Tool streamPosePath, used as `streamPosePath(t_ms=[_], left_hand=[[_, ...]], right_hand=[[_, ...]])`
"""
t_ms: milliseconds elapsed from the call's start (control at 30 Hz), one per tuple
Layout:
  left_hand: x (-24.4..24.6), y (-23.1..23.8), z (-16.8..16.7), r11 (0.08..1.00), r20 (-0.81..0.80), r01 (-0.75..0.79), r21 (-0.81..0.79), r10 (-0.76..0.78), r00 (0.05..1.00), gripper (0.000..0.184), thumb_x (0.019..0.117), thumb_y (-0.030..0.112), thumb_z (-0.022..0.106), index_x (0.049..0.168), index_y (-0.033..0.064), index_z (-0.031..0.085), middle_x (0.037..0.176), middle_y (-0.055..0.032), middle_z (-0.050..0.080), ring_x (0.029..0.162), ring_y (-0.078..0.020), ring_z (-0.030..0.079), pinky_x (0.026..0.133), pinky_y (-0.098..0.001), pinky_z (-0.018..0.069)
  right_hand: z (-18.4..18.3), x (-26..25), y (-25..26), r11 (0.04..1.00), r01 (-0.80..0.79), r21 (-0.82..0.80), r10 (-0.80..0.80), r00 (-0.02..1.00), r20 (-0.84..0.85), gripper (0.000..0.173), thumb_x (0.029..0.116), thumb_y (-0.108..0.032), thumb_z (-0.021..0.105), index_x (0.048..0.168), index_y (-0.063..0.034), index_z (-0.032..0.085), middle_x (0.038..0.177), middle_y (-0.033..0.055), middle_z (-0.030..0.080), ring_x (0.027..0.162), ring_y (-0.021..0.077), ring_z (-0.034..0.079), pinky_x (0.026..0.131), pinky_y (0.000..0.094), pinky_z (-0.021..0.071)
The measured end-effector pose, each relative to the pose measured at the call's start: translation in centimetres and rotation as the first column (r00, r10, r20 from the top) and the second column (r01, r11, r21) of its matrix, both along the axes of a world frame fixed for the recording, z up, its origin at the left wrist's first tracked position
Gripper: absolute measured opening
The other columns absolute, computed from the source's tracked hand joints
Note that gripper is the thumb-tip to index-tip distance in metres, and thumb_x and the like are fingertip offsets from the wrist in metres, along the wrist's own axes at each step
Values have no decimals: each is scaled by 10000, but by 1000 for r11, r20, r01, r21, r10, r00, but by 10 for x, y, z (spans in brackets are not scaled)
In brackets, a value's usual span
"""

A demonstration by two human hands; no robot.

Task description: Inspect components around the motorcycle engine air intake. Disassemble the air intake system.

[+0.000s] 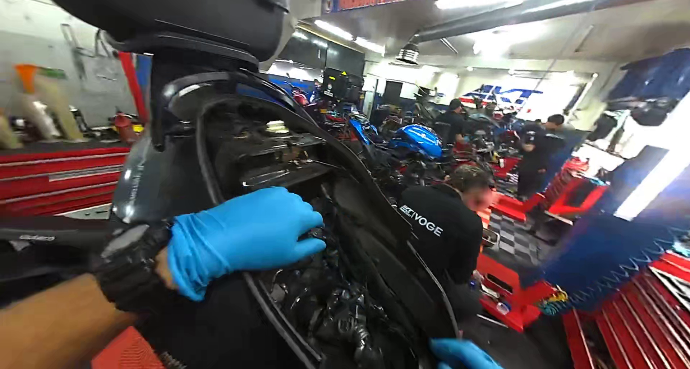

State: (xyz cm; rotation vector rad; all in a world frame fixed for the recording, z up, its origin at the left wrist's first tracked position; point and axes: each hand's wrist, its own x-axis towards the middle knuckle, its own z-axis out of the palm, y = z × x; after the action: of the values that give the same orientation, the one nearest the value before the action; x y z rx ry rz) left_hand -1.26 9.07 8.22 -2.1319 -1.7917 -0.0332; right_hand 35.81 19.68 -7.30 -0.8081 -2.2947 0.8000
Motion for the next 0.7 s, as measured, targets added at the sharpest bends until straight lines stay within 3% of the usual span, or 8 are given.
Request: streamPosePath(t_ms=[100, 167, 267, 333, 433, 500, 600, 700], left_hand=[[4, 3, -4, 996, 42, -13, 92, 9, 999, 453, 1029, 541, 499, 1193, 195, 741, 1015, -3, 739, 1006, -195, 695, 904, -456, 549], [6, 6, -4, 990, 62, -57, 127, 49, 997, 464, 1027, 555, 487, 1166, 190, 739, 991, 7, 725, 985, -184, 686, 902, -440, 541], [8, 7, -4, 992, 82, -84, 99, 76, 994, 467, 1028, 552, 480, 1172, 188, 733, 976, 4, 712, 966, -188, 668, 899, -432, 515], [8, 6, -5, 993, 89, -82, 87, 74, 993, 475, 1029, 562, 465, 1160, 196, 737, 964, 5, 709, 955, -188, 669, 876, -427, 521], [8, 6, -4, 994, 105, -77, 74, 69, 992, 459, 1032, 546, 465, 1103, 182, 736, 929, -8, 698, 928, -195, 668, 856, -423, 524], [9, 6, -4, 996, 116, -69, 62, 61, 991, 449, 1033, 531, 478, 1122, 178, 740, 933, -10, 699, 927, -194, 663, 862, -421, 513], [9, 5, -4, 997, 103, -43, 61, 37, 994, 446, 1031, 524, 480, 1117, 176, 745, 920, -4, 694, 919, -193, 658, 844, -414, 511], [8, 4, -6, 997, 76, -34, 74, 28, 997, 451, 1028, 547, 468, 1066, 189, 741, 901, 16, 685, 899, -175, 656, 825, -403, 519]], right_hand=[[36, -83, 35, 987, -160, -22, 160, 987, 1, 246, 987, -223, 627, 1164, -101, 747, 1121, 26, 741, 1042, 120, 701, 943, 355, 582], [48, -141, 61, 950, -268, -158, 274, 962, 17, 221, 998, -267, 627, 1128, -139, 752, 1058, -23, 743, 989, 77, 694, 895, 309, 577], [38, -208, 93, 885, -319, -339, 361, 930, 68, 208, 992, -255, 656, 1072, -90, 755, 988, 21, 741, 933, 101, 688, 868, 332, 566], [21, -230, 109, 942, -227, -245, 304, 889, 343, 267, 962, -340, 674, 1022, -89, 741, 934, 55, 708, 881, 155, 663, 824, 407, 541], [4, -236, 117, 995, -92, -43, 86, 543, 835, 648, 893, -652, 623, 1062, -33, 713, 1051, 206, 711, 1017, 381, 689, 877, 653, 522], [5, -227, 114, 993, -18, -113, 111, 386, 916, 772, 905, -760, 529, 1100, -32, 699, 986, 187, 711, 894, 352, 698, 804, 608, 541], [10, -211, 118, 905, 8, -424, 366, 493, 789, 718, 968, -634, 579, 1370, -39, 605, 1173, 235, 687, 987, 367, 694, 917, 563, 540], [-16, -200, 133, 827, -57, -560, 470, 615, 633, 639, 933, -502, 714, 1423, -114, 583, 1255, 194, 670, 1004, 337, 700, 884, 539, 572]])
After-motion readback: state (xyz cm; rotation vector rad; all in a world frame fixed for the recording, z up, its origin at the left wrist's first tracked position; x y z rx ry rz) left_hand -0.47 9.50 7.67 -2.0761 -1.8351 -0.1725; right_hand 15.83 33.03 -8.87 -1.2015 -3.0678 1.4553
